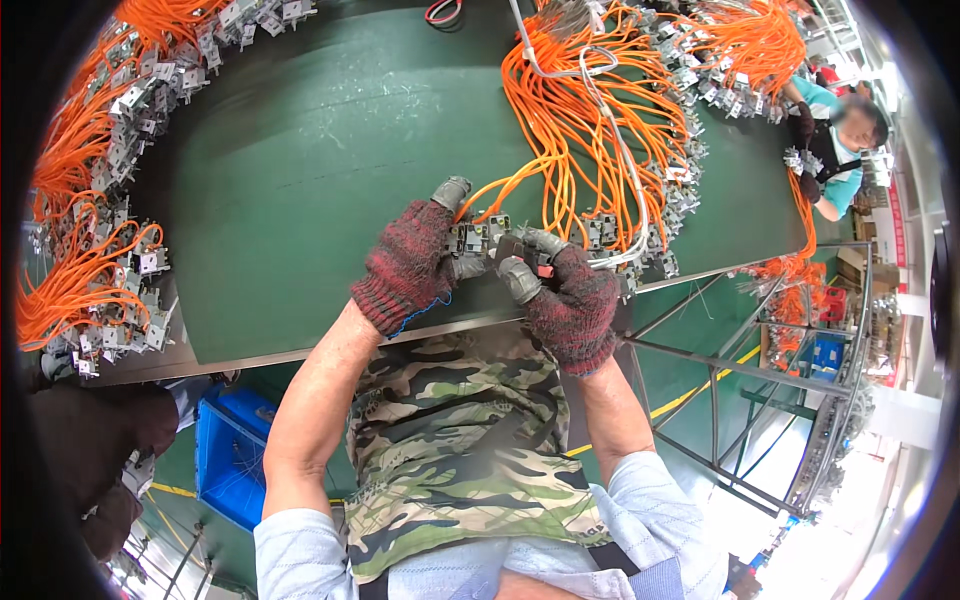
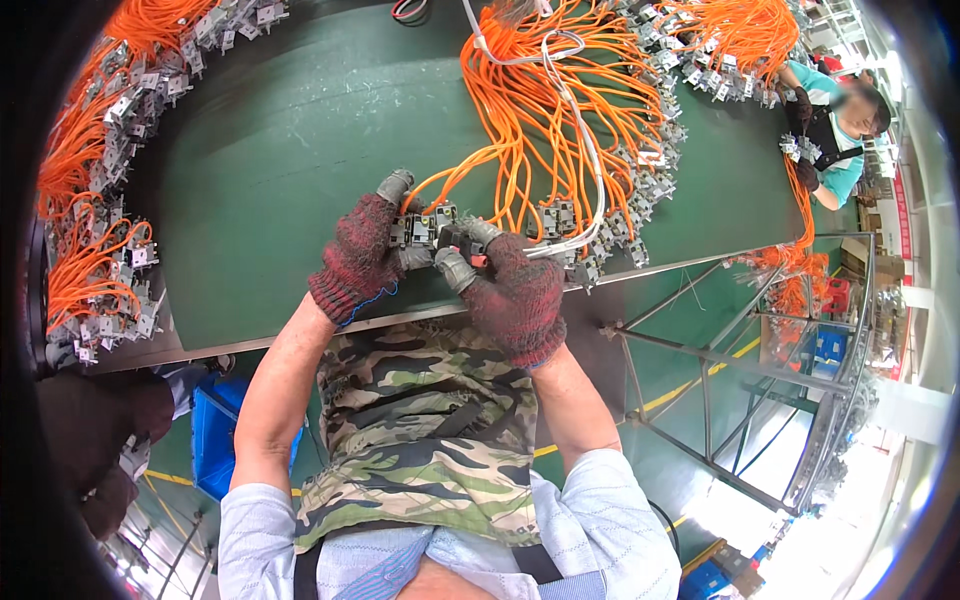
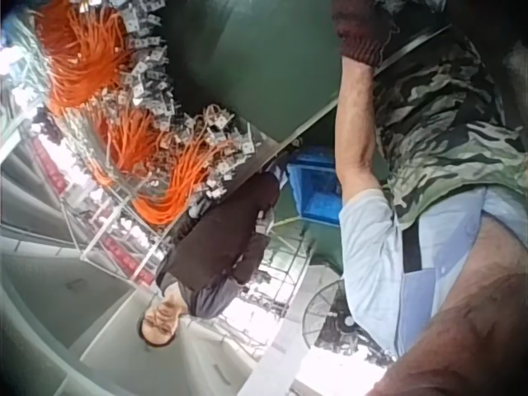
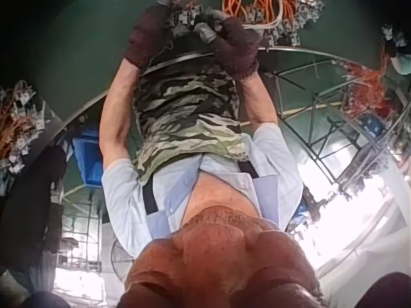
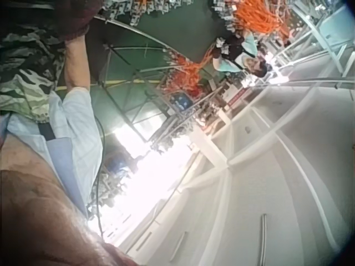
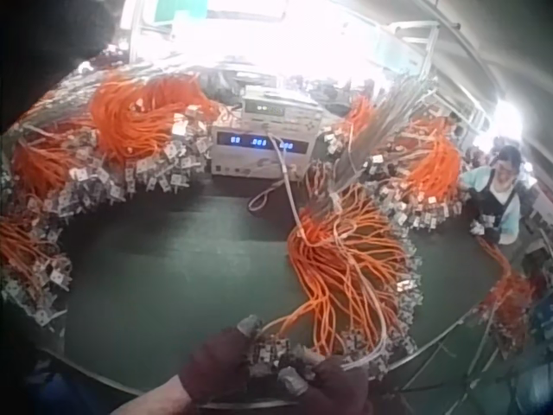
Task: The person is seen manufacturing wire harnesses at a workstation, including connecting terminal blocks and bundling groups of orange wires.
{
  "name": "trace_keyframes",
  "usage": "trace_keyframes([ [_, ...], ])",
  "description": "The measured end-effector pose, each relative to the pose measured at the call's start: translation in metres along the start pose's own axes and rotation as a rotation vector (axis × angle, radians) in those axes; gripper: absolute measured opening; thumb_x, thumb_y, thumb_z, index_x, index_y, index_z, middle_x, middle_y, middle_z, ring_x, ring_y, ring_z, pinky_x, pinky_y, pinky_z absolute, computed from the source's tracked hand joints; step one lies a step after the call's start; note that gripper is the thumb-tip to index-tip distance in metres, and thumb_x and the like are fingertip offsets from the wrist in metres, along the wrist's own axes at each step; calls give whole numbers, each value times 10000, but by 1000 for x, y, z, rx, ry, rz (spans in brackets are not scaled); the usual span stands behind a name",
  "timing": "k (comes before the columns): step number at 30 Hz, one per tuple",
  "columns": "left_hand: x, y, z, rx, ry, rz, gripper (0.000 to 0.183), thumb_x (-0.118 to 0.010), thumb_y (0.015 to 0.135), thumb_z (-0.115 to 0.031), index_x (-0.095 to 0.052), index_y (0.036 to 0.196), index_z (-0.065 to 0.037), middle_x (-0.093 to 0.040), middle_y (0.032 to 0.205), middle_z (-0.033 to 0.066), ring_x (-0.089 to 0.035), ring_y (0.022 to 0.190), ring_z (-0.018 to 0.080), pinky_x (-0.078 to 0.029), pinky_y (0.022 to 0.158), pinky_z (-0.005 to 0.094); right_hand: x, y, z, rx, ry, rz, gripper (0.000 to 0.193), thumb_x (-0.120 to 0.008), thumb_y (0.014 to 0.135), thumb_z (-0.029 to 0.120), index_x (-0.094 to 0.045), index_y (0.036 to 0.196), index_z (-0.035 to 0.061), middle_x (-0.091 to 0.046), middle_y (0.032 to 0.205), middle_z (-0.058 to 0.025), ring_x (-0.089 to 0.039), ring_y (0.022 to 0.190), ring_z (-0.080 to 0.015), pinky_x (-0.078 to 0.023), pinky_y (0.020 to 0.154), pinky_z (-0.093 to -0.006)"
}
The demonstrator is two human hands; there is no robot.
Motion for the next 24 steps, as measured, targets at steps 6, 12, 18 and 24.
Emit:
trace_keyframes([
  [6,-20,-4,32,143,-225,110,900,-935,832,-300,-470,1556,-33,-725,1222,175,-738,1039,363,-613,897,457,-6,-3,-8,-41,73,-67,336,-882,886,180,-784,1192,81,-776,910,-98,-759,781,-230,-590,719,-368],
  [12,1,3,4,-58,90,15,858,-925,842,-219,-472,1547,-30,-731,1177,158,-752,972,326,-615,857,440,-4,0,-9,27,70,-71,345,-877,886,152,-776,1203,60,-783,916,-104,-757,758,-219,-593,691,-340],
  [18,-22,-6,46,177,-122,156,834,-891,858,-168,-459,1563,-62,-731,1157,124,-736,937,260,-610,846,410,-5,3,-4,59,73,-57,378,-882,897,186,-757,1218,31,-800,938,-124,-779,788,-203,-609,723,-337],
  [24,-6,2,10,-58,186,-13,847,-868,860,-152,-433,1581,-62,-730,1198,153,-747,959,299,-610,850,421,-13,11,-2,-15,127,13,367,-875,902,166,-755,1216,19,-791,906,-99,-746,774,-151,-593,714,-321],
])
Point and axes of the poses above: each hand's wrist, its own y-axis towards the middle knuckle, its own x-axis out of the back of the hand, z = x × y, the point moved 4 cm from there along y, towards the middle knuckle
